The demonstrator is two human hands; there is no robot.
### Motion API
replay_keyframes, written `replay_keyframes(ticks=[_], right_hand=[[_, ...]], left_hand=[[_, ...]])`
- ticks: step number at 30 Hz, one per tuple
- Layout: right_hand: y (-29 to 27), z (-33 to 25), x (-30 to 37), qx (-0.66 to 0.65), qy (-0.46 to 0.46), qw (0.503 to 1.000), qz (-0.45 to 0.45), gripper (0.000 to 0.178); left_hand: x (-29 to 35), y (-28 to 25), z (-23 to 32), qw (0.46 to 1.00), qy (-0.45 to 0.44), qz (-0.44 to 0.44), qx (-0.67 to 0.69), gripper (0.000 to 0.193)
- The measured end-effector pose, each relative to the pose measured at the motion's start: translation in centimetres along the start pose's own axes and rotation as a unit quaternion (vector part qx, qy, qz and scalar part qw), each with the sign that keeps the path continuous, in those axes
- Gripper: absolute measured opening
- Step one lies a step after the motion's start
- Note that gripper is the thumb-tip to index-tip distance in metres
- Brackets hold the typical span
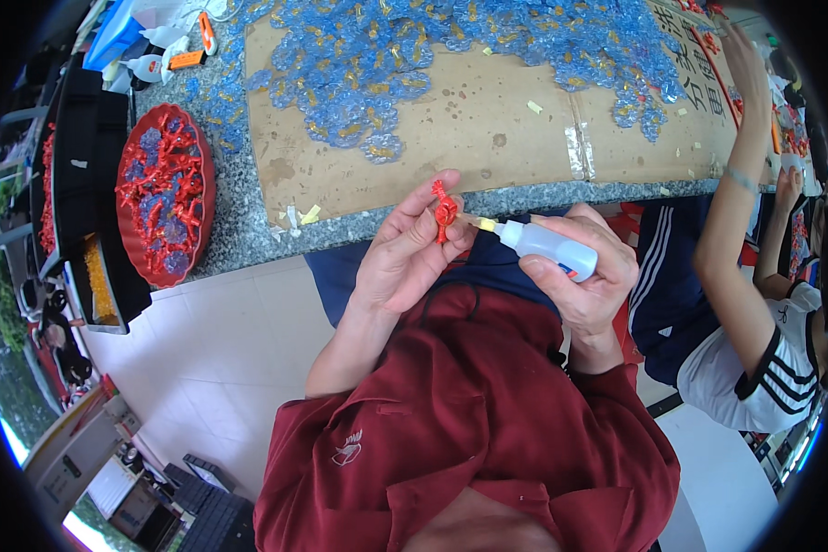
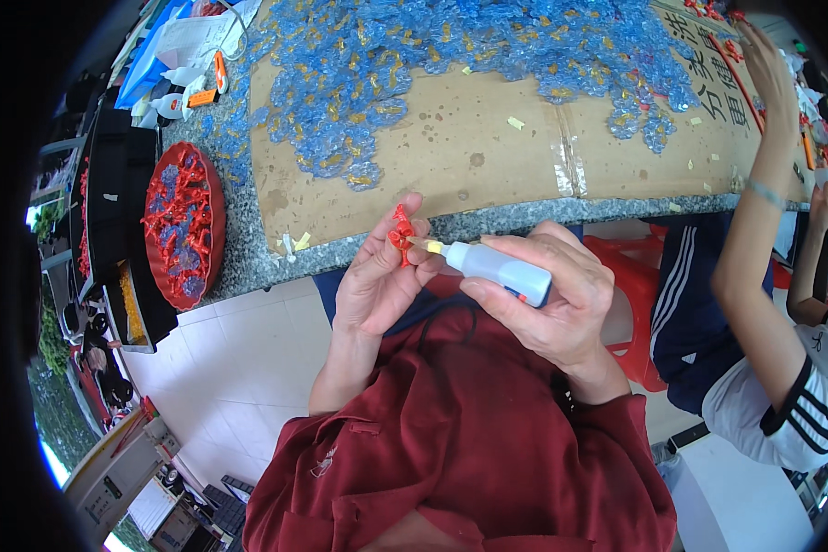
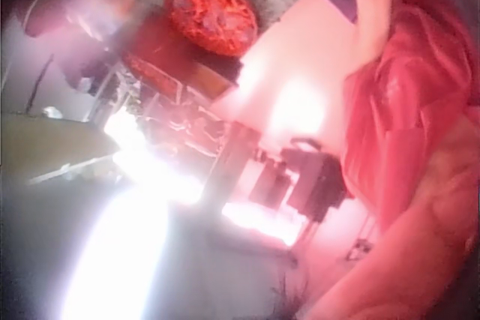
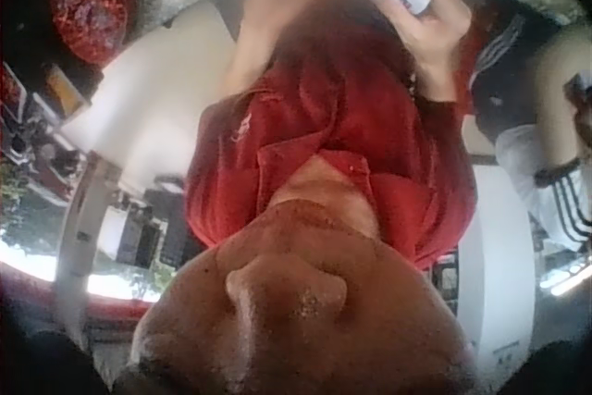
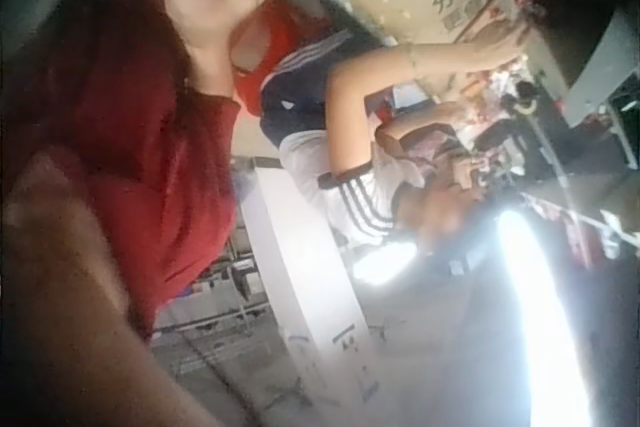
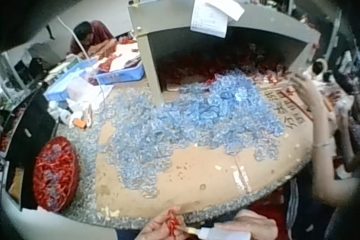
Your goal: The person assembles toy figurines by applying glue from a bottle onto plastic figures and attaching them onto plastic bases by hand, repeatedly placing the assembled figurines into a tray.
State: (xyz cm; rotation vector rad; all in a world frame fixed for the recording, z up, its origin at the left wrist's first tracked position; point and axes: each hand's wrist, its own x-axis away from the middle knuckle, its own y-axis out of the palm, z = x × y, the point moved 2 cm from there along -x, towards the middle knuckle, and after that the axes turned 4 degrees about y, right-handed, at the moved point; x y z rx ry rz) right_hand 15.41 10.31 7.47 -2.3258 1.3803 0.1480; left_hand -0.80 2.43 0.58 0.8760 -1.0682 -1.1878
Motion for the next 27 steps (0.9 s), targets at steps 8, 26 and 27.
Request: replay_keyframes(ticks=[8,26,27], right_hand=[[1.0,1.8,-0.6,-0.139,0.164,0.975,0.063,0.032],[-0.8,6.7,-7.8,0.328,-0.041,0.928,0.169,0.03],[-1.3,6.9,-8.2,0.462,-0.091,0.857,0.211,0.032]], left_hand=[[0.2,-0.5,0.0,0.994,-0.001,-0.074,0.086,0.04],[0.9,-0.6,0.6,0.992,0.021,-0.099,0.078,0.022],[0.9,-0.6,0.5,0.992,0.022,-0.1,0.072,0.021]])
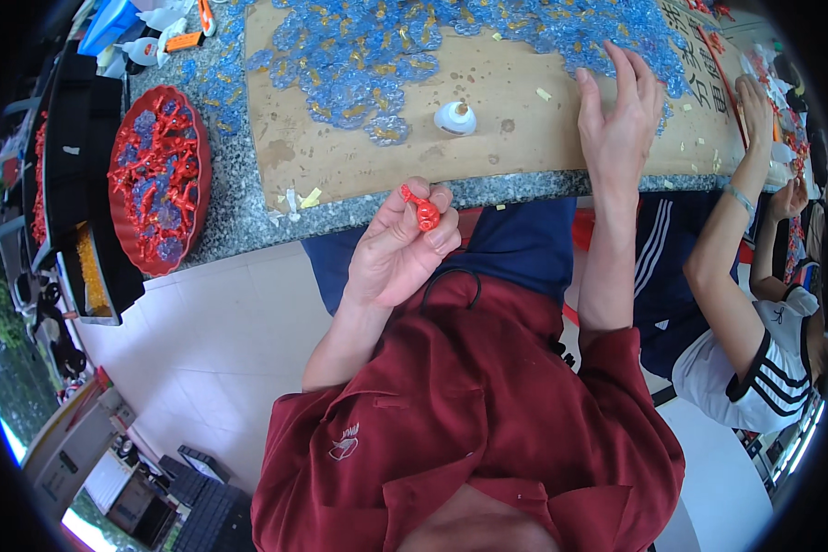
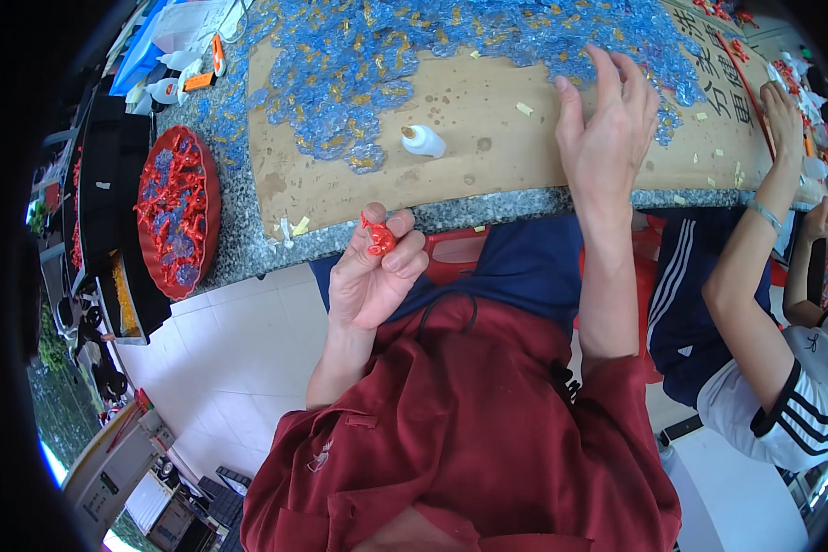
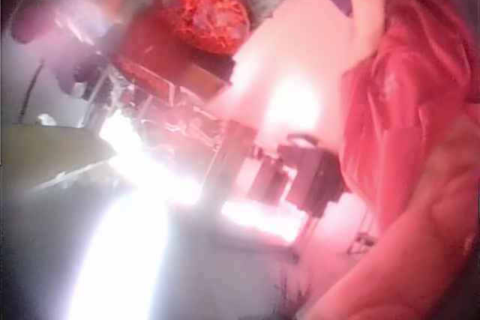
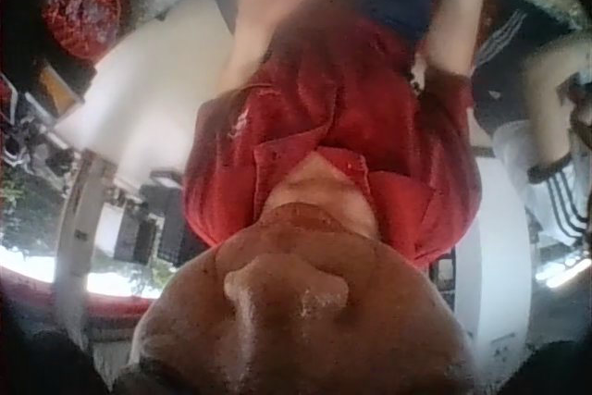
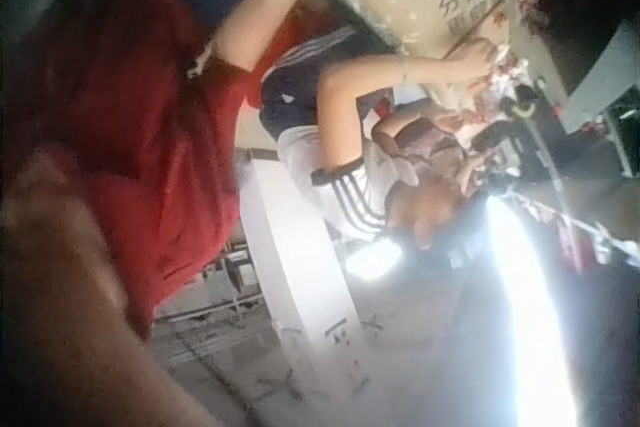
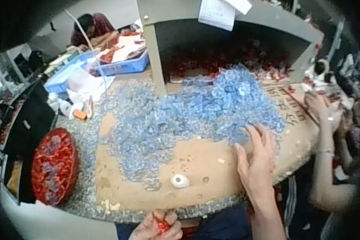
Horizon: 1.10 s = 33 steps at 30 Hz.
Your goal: The person assembles toy figurines by applying glue from a bottle onto plastic figures and attaching them onto plastic bases by hand, repeatedly placing the assembled figurines into a tray.
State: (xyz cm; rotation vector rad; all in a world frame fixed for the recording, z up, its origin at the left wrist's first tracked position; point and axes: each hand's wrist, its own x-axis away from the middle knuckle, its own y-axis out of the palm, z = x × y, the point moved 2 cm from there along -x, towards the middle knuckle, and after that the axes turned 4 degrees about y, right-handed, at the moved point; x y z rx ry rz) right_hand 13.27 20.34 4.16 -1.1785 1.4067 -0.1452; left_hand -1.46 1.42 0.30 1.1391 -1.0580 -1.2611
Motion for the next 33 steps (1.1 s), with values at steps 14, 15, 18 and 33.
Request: replay_keyframes(ticks=[14,15,18,33], right_hand=[[-2.5,-1.0,2.3,-0.218,0.074,0.956,-0.181,0.041],[-2.7,-1.0,2.3,-0.216,0.088,0.953,-0.191,0.04],[-2.6,-0.8,2.5,-0.23,0.082,0.942,-0.23,0.036],[-3.6,-3.6,5.4,-0.381,0.172,0.866,-0.275,0.035]], left_hand=[[-0.3,0.1,-0.3,0.998,-0.002,0.043,-0.046,0.019],[-0.3,0.0,-0.3,0.998,-0.004,0.043,-0.046,0.019],[-0.1,0.1,-0.5,0.997,-0.008,0.061,-0.036,0.021],[-0.5,-0.1,-1.4,0.996,-0.031,0.026,0.081,0.034]])
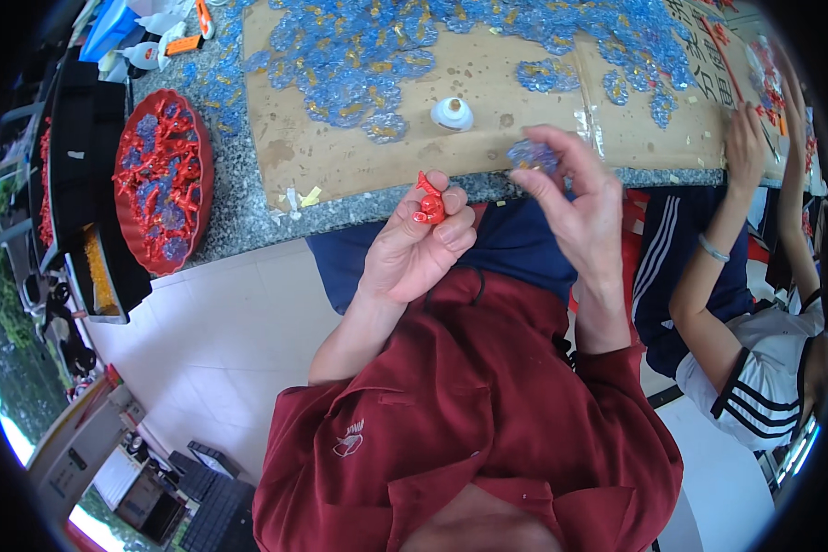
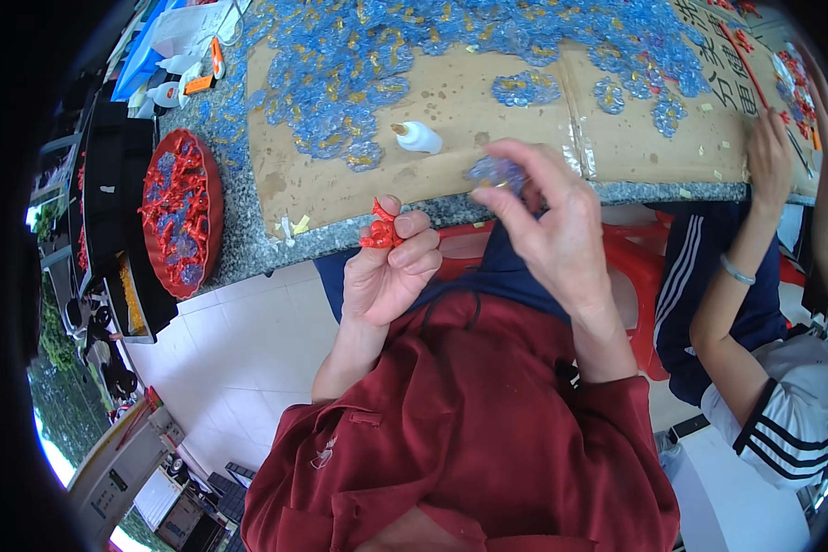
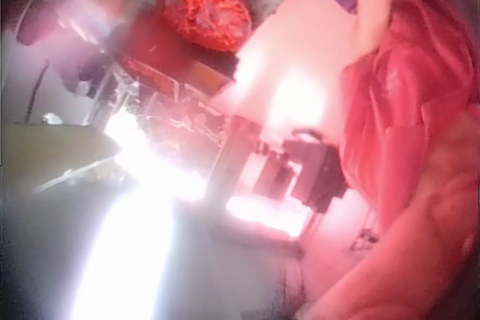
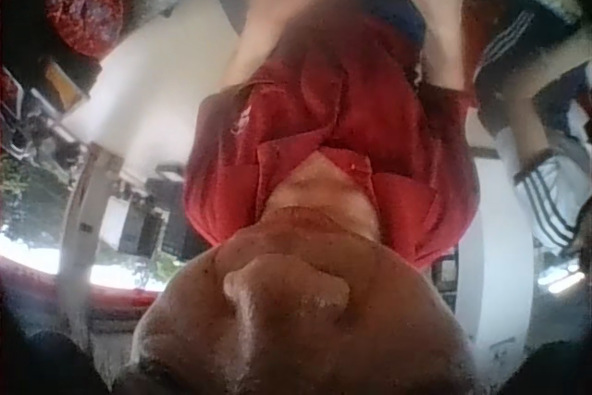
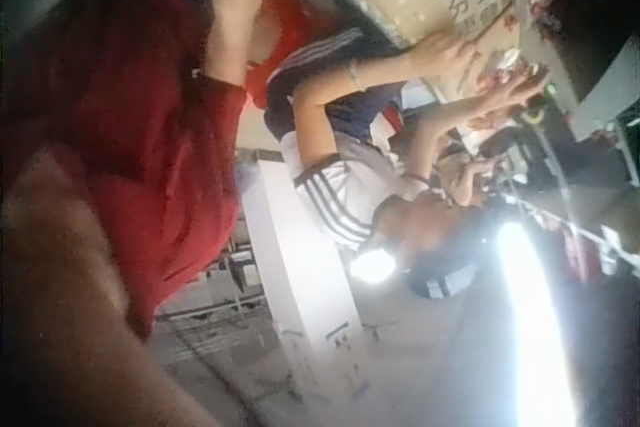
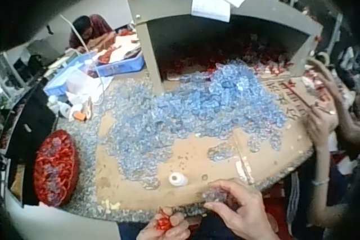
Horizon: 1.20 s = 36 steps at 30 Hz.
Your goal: The person assembles toy figurines by applying glue from a bottle onto plastic figures and attaching them onto plastic bases by hand, repeatedly placing the assembled figurines into a tray.
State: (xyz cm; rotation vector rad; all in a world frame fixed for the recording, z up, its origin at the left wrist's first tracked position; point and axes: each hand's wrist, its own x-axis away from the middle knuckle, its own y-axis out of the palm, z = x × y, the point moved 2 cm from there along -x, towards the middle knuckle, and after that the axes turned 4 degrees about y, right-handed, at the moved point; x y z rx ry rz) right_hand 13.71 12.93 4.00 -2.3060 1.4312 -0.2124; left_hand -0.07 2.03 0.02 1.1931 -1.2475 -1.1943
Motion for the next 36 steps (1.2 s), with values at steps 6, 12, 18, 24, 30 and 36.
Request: replay_keyframes(ticks=[6,12,18,24,30,36], right_hand=[[1.4,-1.7,1.3,-0.135,0.073,0.988,-0.018,0.032],[0.9,-1.6,1.2,-0.013,-0.013,0.998,-0.055,0.031],[1.2,-0.8,1.0,-0.1,0.09,0.99,-0.03,0.031],[1.7,-0.3,0.7,-0.165,0.098,0.979,-0.069,0.03],[0.8,-0.3,-0.7,-0.071,0.08,0.994,-0.028,0.029],[0.8,-0.9,-1.3,-0.113,0.087,0.988,-0.06,0.025]], left_hand=[[0.0,0.0,-0.3,1.0,-0.016,-0.007,0.007,0.034],[0.1,0.0,-0.7,0.998,-0.032,-0.028,0.039,0.033],[0.4,0.8,-1.0,0.997,0.008,0.042,0.057,0.022],[0.4,0.9,-0.9,0.987,0.032,0.11,0.11,0.021],[0.5,0.9,-1.2,0.976,0.049,0.158,0.142,0.021],[0.4,-0.1,-0.9,0.998,0.007,0.026,0.05,0.032]])
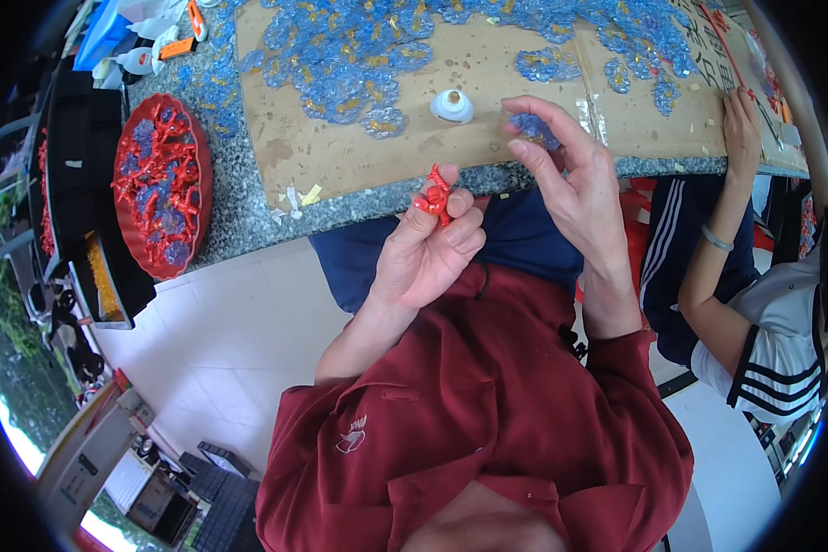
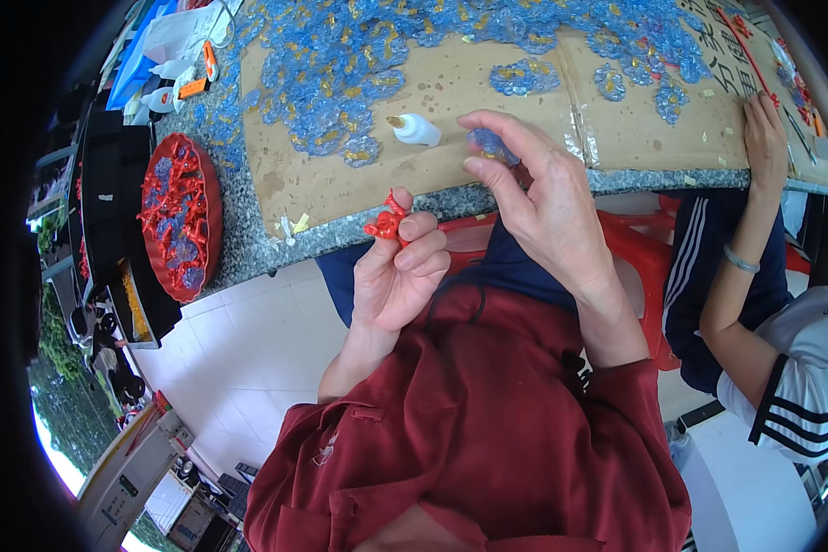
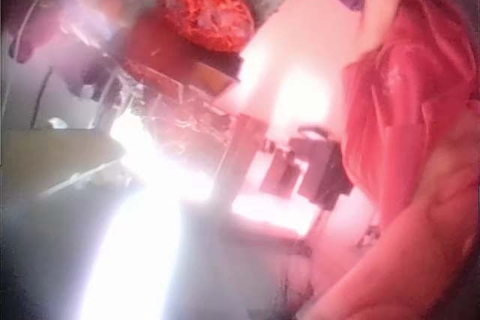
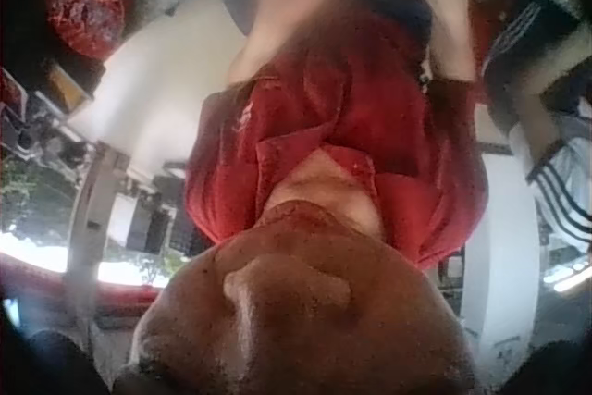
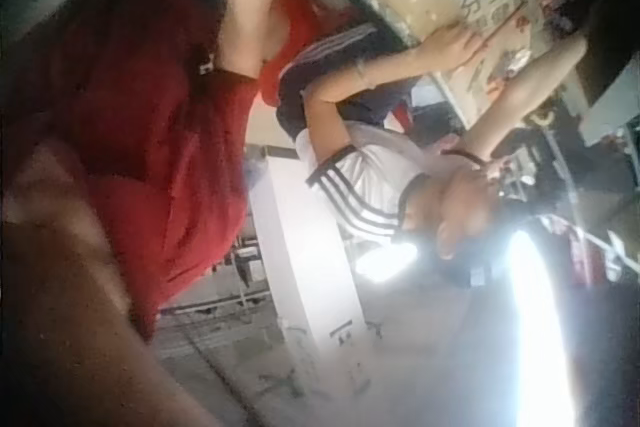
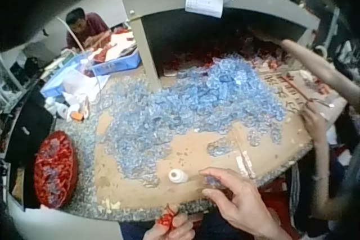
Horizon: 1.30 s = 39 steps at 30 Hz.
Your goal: The person assembles toy figurines by applying glue from a bottle onto plastic figures and attaching them onto plastic bases by hand, repeatedly placing the assembled figurines into a tray.
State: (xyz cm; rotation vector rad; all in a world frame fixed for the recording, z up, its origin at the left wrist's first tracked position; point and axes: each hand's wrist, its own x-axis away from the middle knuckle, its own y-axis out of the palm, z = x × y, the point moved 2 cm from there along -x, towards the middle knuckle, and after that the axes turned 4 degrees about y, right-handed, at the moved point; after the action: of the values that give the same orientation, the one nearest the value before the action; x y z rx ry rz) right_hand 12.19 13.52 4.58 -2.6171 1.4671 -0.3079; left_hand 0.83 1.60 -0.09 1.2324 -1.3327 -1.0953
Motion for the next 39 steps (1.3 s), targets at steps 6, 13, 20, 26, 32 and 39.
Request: replay_keyframes(ticks=[6,13,20,26,32,39], right_hand=[[-0.3,1.0,-2.7,0.294,-0.228,0.923,0.096,0.03],[-0.1,1.6,-2.2,0.323,-0.219,0.915,0.106,0.03],[-0.4,1.0,0.9,-0.075,-0.074,0.994,-0.018,0.04],[0.0,1.4,3.1,-0.316,0.01,0.942,-0.112,0.042],[1.1,2.0,4.1,-0.38,0.06,0.915,-0.126,0.043],[2.1,2.4,4.3,-0.349,-0.003,0.929,-0.122,0.043]], left_hand=[[-0.5,-0.3,0.1,0.998,-0.012,-0.051,-0.035,0.033],[-0.6,-0.5,0.7,0.993,-0.001,-0.071,-0.098,0.031],[-0.4,-0.3,1.2,0.985,0.026,-0.057,-0.159,0.026],[-0.4,0.0,1.1,0.973,0.043,-0.053,-0.219,0.024],[-0.4,0.0,0.7,0.956,0.088,-0.028,-0.279,0.024],[-0.4,0.1,0.3,0.956,0.079,-0.014,-0.282,0.022]])
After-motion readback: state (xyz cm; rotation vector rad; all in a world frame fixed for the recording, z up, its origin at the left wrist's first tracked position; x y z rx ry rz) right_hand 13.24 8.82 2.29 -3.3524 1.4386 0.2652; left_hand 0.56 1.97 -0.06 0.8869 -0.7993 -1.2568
